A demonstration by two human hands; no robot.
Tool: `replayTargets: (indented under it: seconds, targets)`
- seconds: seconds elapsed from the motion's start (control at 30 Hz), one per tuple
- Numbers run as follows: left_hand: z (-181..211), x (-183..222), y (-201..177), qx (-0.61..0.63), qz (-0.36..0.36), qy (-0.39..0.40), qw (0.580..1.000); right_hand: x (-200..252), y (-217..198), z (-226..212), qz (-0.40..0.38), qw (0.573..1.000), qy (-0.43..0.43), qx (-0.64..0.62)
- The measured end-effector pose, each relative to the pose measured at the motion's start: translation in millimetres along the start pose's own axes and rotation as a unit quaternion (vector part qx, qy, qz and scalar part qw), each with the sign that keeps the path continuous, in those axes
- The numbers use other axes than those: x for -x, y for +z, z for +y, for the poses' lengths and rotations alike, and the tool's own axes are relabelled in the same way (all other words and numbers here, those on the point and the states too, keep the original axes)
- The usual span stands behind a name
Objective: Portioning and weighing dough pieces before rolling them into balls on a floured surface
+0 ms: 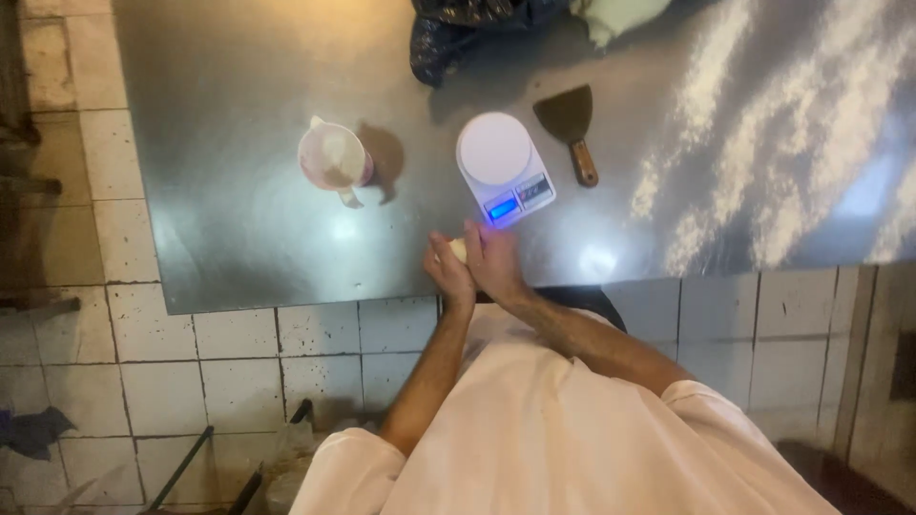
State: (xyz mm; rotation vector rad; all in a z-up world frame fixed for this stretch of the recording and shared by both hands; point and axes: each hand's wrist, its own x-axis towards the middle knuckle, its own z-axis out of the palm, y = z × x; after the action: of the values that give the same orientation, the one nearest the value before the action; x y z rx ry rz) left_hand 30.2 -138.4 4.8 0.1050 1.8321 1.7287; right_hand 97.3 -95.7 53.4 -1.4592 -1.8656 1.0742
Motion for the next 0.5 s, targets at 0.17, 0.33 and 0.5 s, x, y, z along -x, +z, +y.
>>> replayTargets:
  seconds: [0.17,0.33,0.5]
  targets:
    - [0,-4,-36,0.101,-0.334,-0.221,0.911,30,-23,-27,0.034,0.993,-0.015,-0.113]
    - [5,-36,-67,0.092,-0.368,-0.235,0.895,28,-69,-15,0.115,0.991,-0.039,-0.064]
    - [-7,31,-32,0.197,-0.304,-0.320,0.875,67,-93,-10,0.005,0.995,-0.102,-0.003]
